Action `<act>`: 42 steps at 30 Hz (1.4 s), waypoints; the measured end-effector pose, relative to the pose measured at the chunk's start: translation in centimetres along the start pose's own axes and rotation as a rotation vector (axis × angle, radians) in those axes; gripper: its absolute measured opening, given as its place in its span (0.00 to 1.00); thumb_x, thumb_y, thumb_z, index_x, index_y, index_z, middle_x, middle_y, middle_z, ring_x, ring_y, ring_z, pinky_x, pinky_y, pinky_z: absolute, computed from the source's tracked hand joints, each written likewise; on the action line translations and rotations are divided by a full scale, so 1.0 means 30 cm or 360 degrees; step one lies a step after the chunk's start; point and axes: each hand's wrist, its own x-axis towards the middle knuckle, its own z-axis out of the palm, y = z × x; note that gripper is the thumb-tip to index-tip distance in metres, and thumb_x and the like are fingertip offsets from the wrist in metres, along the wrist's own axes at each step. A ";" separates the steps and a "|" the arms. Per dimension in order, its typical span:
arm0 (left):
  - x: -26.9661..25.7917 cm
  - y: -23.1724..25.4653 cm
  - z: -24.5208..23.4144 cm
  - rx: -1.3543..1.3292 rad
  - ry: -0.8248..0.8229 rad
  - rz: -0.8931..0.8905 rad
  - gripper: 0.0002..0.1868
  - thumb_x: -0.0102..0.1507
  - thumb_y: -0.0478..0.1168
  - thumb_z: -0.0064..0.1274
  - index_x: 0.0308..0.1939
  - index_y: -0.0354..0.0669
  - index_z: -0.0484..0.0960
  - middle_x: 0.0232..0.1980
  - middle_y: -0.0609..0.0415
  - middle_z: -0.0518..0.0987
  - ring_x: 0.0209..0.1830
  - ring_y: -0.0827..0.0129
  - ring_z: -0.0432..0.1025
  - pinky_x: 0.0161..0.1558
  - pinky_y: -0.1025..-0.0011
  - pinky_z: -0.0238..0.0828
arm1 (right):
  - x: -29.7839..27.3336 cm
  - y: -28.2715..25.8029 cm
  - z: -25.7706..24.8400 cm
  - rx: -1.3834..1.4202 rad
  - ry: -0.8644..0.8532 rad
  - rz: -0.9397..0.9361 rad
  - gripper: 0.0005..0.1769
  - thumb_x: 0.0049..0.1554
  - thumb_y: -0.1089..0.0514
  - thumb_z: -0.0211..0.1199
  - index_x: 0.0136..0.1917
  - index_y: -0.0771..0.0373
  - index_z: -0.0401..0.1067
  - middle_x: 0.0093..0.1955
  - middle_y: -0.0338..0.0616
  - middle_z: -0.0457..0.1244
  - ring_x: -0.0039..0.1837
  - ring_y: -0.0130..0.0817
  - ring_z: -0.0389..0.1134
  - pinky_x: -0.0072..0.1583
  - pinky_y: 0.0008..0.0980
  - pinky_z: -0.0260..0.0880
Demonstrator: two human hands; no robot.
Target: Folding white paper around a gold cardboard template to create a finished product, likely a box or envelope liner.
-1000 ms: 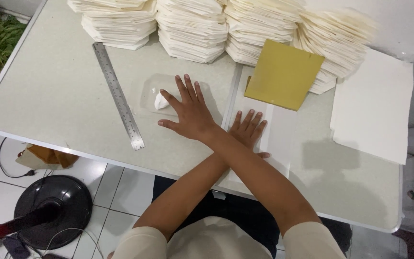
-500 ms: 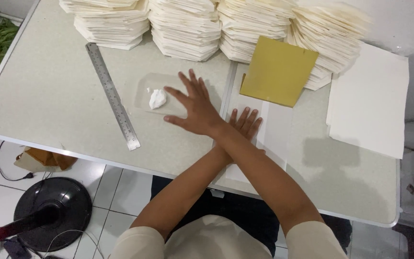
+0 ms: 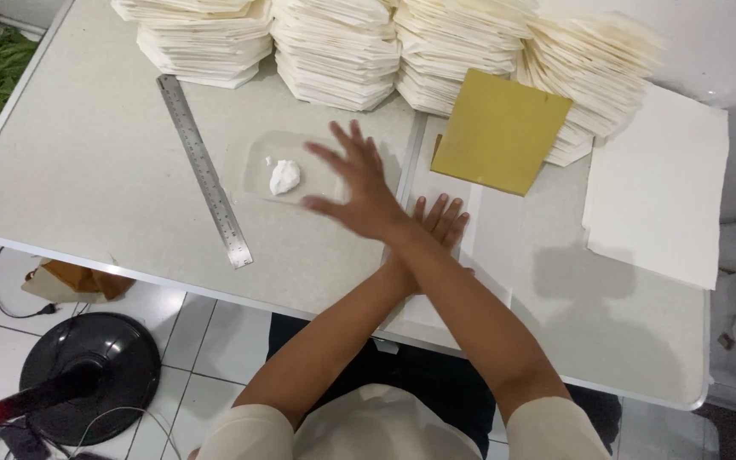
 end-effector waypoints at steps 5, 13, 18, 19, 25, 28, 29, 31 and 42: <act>0.004 -0.007 -0.307 -0.0194 -0.0478 -0.0051 0.42 0.67 0.68 0.32 0.79 0.48 0.53 0.80 0.51 0.55 0.82 0.57 0.45 0.79 0.47 0.26 | -0.072 0.255 -0.120 0.1110 0.0620 0.0067 0.31 0.64 0.40 0.49 0.76 0.53 0.61 0.79 0.49 0.51 0.83 0.49 0.39 0.77 0.48 0.38; 0.007 0.006 -0.343 -0.0247 -0.0599 -0.0099 0.48 0.68 0.71 0.25 0.81 0.42 0.43 0.84 0.44 0.43 0.84 0.52 0.35 0.80 0.45 0.21 | -0.417 0.697 -0.440 0.1133 0.1877 0.0658 0.23 0.70 0.40 0.48 0.77 0.39 0.55 0.78 0.40 0.50 0.79 0.46 0.48 0.73 0.46 0.49; 0.012 0.009 -0.335 -0.0285 -0.0562 -0.0128 0.46 0.69 0.69 0.24 0.81 0.41 0.44 0.84 0.44 0.44 0.84 0.52 0.36 0.79 0.46 0.21 | -0.509 0.765 -0.439 0.1445 0.1791 0.0736 0.26 0.72 0.42 0.45 0.80 0.35 0.45 0.79 0.48 0.55 0.80 0.47 0.58 0.74 0.46 0.42; 0.012 0.011 -0.332 -0.0281 -0.0565 -0.0127 0.46 0.69 0.69 0.24 0.81 0.41 0.44 0.84 0.44 0.44 0.84 0.52 0.36 0.79 0.46 0.21 | -0.509 0.767 -0.435 0.1449 0.1794 0.0737 0.26 0.72 0.42 0.45 0.80 0.35 0.45 0.79 0.48 0.55 0.80 0.47 0.58 0.74 0.46 0.42; 0.016 0.023 -0.337 -0.0318 -0.0528 -0.0232 0.45 0.70 0.66 0.26 0.80 0.39 0.43 0.83 0.41 0.44 0.84 0.49 0.38 0.80 0.47 0.22 | -0.512 0.705 -0.433 0.1725 0.1832 0.0670 0.26 0.72 0.41 0.42 0.80 0.36 0.45 0.72 0.47 0.64 0.67 0.40 0.72 0.58 0.31 0.60; 0.020 0.030 -0.342 -0.0226 -0.0505 -0.0667 0.48 0.69 0.68 0.27 0.79 0.32 0.45 0.82 0.33 0.45 0.82 0.41 0.38 0.79 0.45 0.22 | -0.529 0.656 -0.450 0.1927 0.1843 0.0709 0.26 0.70 0.38 0.40 0.80 0.34 0.47 0.69 0.46 0.65 0.61 0.41 0.74 0.55 0.32 0.61; 0.015 0.032 -0.315 -0.0294 -0.0423 -0.0750 0.48 0.68 0.65 0.30 0.79 0.31 0.46 0.82 0.33 0.45 0.82 0.39 0.37 0.79 0.45 0.21 | -0.539 0.636 -0.450 0.1848 0.1753 0.0782 0.28 0.70 0.37 0.39 0.81 0.34 0.44 0.69 0.49 0.66 0.54 0.42 0.76 0.53 0.29 0.68; 0.010 0.032 -0.297 -0.0363 -0.0341 -0.0829 0.47 0.67 0.63 0.34 0.78 0.30 0.48 0.81 0.32 0.45 0.81 0.36 0.37 0.78 0.44 0.19 | -0.561 0.613 -0.437 0.1768 0.1667 0.0854 0.29 0.70 0.37 0.38 0.82 0.33 0.40 0.68 0.52 0.66 0.47 0.42 0.78 0.50 0.27 0.74; -0.058 -0.108 -0.361 -0.0995 -0.0403 -0.0559 0.67 0.50 0.59 0.64 0.80 0.34 0.40 0.83 0.36 0.44 0.83 0.43 0.32 0.77 0.43 0.13 | -0.624 0.448 -0.358 0.0350 0.0857 0.0708 0.54 0.60 0.65 0.65 0.84 0.53 0.30 0.74 0.57 0.55 0.67 0.48 0.67 0.69 0.45 0.67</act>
